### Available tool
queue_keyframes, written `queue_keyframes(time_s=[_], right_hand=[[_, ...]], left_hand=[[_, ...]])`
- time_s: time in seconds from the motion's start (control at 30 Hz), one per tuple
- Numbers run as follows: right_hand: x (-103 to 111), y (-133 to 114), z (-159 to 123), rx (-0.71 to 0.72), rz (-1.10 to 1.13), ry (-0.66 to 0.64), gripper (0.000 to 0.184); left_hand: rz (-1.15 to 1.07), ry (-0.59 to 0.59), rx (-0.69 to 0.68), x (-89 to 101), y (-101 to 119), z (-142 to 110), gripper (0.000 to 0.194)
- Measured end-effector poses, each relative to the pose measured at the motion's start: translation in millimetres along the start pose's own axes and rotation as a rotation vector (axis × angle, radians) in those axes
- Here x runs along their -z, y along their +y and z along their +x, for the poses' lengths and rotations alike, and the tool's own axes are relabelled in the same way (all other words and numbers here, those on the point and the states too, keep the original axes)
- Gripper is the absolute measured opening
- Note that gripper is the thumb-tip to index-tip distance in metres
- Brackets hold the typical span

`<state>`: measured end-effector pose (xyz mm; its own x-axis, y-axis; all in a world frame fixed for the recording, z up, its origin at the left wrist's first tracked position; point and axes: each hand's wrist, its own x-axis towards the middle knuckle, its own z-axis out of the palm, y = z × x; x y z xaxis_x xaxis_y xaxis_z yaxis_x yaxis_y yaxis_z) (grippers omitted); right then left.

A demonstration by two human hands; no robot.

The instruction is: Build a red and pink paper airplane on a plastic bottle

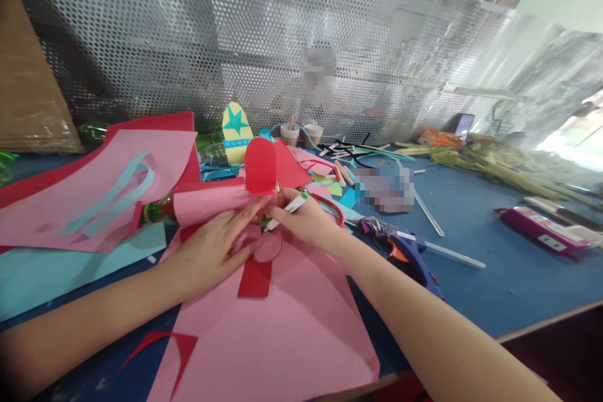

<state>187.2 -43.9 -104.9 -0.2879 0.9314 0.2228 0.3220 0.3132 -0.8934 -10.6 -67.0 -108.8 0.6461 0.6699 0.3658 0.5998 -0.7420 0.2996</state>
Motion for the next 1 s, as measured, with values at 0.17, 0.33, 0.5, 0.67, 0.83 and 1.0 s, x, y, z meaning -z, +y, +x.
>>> queue_keyframes(time_s=[0.17, 0.33, 0.5, 0.67, 0.83, 1.0], right_hand=[[-0.3, -2.3, 0.4, 0.013, 0.027, 0.001, 0.009], [-0.1, -2.8, -0.4, -0.004, -0.006, 0.043, 0.013], [-0.9, -6.0, -0.6, -0.013, 0.041, 0.008, 0.012], [-1.3, -5.4, -1.0, -0.004, 0.064, 0.0, 0.013], [-0.7, -2.0, -1.8, -0.027, 0.074, -0.01, 0.01], [-0.2, -3.8, -1.8, -0.043, 0.063, -0.016, 0.01]], left_hand=[[-0.007, -0.015, 0.004, 1.2, 0.2, 0.0, 0.066], [-0.008, -0.012, 0.005, 1.8, 1.0, -0.3, 0.068], [-0.015, -0.012, 0.014, 1.9, 1.3, -0.2, 0.066], [-0.01, -0.011, 0.008, 3.0, 2.8, 0.4, 0.065], [-0.002, -0.01, 0.003, 3.6, 3.3, 0.1, 0.064], [-0.002, -0.025, 0.016, 3.2, 2.5, 0.4, 0.064]])
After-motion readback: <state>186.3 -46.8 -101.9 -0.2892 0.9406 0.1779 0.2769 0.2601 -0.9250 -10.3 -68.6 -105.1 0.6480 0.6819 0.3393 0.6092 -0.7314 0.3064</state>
